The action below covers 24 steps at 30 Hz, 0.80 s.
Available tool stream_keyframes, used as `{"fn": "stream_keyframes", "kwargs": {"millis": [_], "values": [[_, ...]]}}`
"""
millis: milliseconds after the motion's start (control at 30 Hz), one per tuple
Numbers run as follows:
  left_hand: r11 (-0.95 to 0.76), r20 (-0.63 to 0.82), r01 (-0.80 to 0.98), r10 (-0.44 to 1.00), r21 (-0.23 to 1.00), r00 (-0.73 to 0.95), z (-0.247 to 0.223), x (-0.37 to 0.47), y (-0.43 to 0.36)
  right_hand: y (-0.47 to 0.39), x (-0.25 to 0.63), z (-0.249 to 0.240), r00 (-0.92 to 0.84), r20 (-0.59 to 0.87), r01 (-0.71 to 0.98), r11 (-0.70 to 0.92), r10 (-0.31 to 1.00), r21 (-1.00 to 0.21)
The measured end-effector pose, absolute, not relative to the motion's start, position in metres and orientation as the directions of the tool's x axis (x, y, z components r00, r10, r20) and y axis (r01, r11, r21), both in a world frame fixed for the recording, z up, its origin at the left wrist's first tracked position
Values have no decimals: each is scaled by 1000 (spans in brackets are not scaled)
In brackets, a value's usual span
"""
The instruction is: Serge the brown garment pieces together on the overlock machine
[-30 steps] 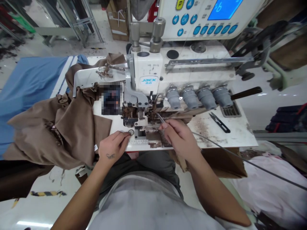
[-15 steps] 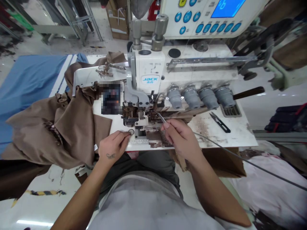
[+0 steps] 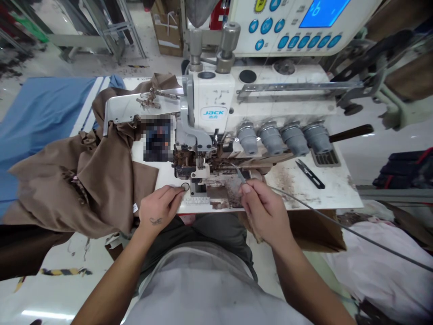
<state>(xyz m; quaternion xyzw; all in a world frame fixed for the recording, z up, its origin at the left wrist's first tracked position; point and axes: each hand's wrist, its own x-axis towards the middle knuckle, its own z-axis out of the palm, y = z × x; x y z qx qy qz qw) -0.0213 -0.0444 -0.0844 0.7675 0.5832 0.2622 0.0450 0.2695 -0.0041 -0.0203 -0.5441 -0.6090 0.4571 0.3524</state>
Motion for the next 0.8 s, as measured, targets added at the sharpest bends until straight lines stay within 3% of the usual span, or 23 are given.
{"fn": "stream_keyframes", "kwargs": {"millis": [133, 300, 500, 700, 800], "values": [[-434, 450, 813, 859, 388, 244, -63, -14, -49, -16, 281, -26, -110, -153, 43, -149, 982, -988], [-607, 512, 699, 766, 377, 389, -8, 35, -40, -28, 297, -30, -146, -276, -295, -308, 950, -904], [-495, 468, 830, 816, 258, 341, 3, 98, -3, -39, 311, -33, -229, -276, -308, -339, 933, -889], [-602, 463, 743, 769, 292, 441, -6, 120, 15, -41, 327, -33, -243, -232, -264, -294, 942, -918], [-586, 385, 751, 796, 303, 466, -3, 128, 22, -39, 337, -31, -239, -159, -289, -227, 958, -930]]}}
